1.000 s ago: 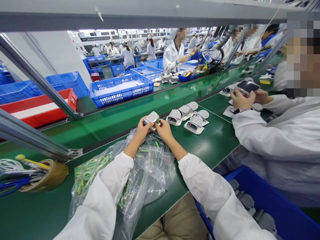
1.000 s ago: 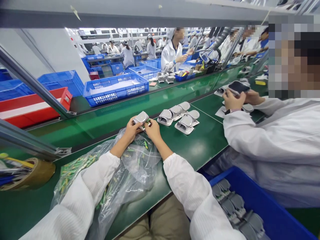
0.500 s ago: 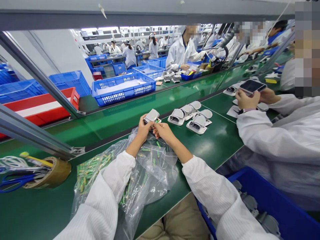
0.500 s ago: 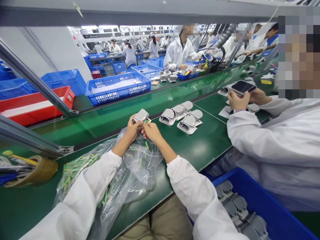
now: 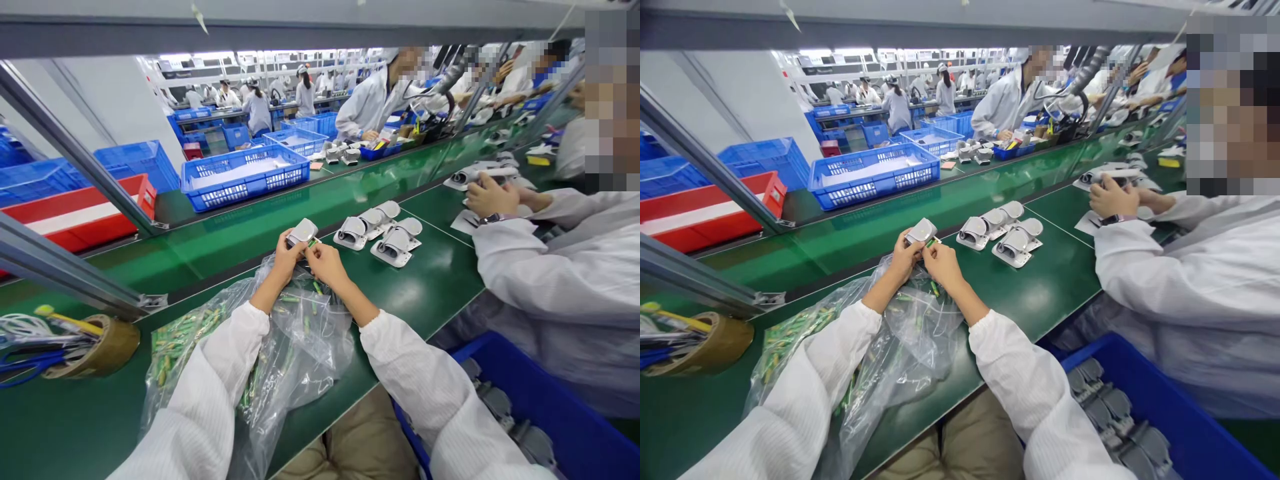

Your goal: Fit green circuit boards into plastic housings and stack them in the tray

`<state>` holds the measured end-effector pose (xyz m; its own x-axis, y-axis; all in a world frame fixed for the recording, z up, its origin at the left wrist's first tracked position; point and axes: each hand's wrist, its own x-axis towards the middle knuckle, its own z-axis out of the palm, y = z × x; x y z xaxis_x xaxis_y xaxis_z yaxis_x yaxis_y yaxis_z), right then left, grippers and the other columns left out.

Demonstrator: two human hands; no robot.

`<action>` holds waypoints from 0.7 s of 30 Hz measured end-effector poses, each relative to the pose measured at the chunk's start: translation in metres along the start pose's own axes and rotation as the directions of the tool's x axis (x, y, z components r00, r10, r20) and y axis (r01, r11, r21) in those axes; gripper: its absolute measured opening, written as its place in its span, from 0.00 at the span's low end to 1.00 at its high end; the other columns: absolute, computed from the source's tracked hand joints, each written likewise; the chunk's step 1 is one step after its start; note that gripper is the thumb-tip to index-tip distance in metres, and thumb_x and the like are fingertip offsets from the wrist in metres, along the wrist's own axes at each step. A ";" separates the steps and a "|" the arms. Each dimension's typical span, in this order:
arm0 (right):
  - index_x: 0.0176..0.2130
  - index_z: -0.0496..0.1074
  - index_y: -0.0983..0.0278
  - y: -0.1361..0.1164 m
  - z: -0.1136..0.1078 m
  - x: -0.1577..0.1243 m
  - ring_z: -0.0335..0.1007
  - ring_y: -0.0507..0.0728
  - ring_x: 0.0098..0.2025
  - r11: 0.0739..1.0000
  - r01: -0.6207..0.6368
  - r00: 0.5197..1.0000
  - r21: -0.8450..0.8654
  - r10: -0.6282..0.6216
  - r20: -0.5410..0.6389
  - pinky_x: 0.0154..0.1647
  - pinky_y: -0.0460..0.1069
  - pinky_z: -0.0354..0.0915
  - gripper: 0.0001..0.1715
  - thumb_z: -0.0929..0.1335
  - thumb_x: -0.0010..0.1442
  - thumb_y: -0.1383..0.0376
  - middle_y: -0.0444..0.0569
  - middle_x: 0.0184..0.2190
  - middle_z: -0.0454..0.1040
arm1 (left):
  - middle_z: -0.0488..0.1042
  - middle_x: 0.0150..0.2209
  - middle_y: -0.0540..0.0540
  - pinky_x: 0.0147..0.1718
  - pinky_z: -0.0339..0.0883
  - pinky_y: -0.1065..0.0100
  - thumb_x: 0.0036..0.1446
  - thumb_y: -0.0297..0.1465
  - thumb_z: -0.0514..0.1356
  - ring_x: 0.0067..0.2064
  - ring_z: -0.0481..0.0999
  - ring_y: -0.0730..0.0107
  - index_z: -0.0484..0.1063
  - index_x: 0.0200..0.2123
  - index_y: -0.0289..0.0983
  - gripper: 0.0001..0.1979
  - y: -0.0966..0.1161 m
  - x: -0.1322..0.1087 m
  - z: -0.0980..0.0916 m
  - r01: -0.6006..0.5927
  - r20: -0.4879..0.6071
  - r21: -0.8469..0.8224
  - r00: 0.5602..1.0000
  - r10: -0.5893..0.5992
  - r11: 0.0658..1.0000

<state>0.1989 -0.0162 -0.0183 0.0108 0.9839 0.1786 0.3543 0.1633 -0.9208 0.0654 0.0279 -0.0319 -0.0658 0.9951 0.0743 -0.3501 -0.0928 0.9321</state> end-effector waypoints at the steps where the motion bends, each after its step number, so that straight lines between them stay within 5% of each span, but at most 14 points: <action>1: 0.29 0.63 0.57 0.002 0.001 0.001 0.69 0.55 0.26 0.998 0.043 0.998 -0.045 -0.045 -0.033 0.31 0.49 0.66 0.19 0.69 0.68 0.53 0.42 0.22 0.70 | 0.78 0.48 0.46 0.43 0.74 0.66 0.38 0.35 0.77 0.46 0.79 0.63 0.73 0.54 0.42 0.37 0.000 0.000 0.000 0.002 -0.002 -0.002 1.000 -0.002 1.000; 6: 0.44 0.65 0.59 0.020 0.005 0.010 0.72 0.62 0.47 0.974 0.138 0.948 -0.180 -0.182 -0.261 0.48 0.55 0.72 0.21 0.74 0.61 0.51 0.53 0.45 0.73 | 0.78 0.49 0.46 0.44 0.76 0.64 0.40 0.37 0.77 0.47 0.79 0.62 0.73 0.54 0.42 0.36 0.000 -0.001 0.000 0.015 0.005 -0.009 1.000 -0.015 1.000; 9: 0.55 0.67 0.63 0.028 0.005 0.014 0.71 0.64 0.52 0.975 0.157 0.957 -0.155 -0.189 -0.221 0.49 0.57 0.74 0.28 0.74 0.63 0.51 0.61 0.54 0.70 | 0.79 0.50 0.45 0.42 0.76 0.65 0.39 0.37 0.76 0.48 0.79 0.60 0.74 0.53 0.42 0.35 0.000 -0.001 0.000 0.013 0.004 0.006 1.000 -0.013 1.000; 14: 0.60 0.69 0.66 0.029 0.005 0.016 0.74 0.67 0.54 0.956 0.198 0.973 -0.216 -0.218 -0.072 0.56 0.61 0.74 0.24 0.68 0.70 0.57 0.62 0.53 0.73 | 0.79 0.51 0.44 0.40 0.75 0.66 0.39 0.37 0.76 0.47 0.79 0.61 0.74 0.53 0.41 0.35 -0.003 0.002 -0.001 -0.004 0.006 0.028 1.000 0.003 1.000; 21: 0.54 0.68 0.63 0.025 0.014 0.018 0.73 0.69 0.57 0.968 0.136 0.975 -0.213 -0.169 -0.147 0.62 0.64 0.71 0.18 0.67 0.69 0.58 0.61 0.51 0.73 | 0.79 0.49 0.44 0.43 0.75 0.65 0.42 0.41 0.77 0.46 0.80 0.61 0.74 0.54 0.40 0.36 -0.010 0.011 -0.005 -0.044 0.026 0.085 0.999 0.042 0.995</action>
<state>0.1953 0.0065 -0.0431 0.0877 0.9207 0.3803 0.5435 0.2757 -0.7929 0.0634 0.0391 -0.0419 -0.0559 0.9909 0.1225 -0.2666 -0.1330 0.9546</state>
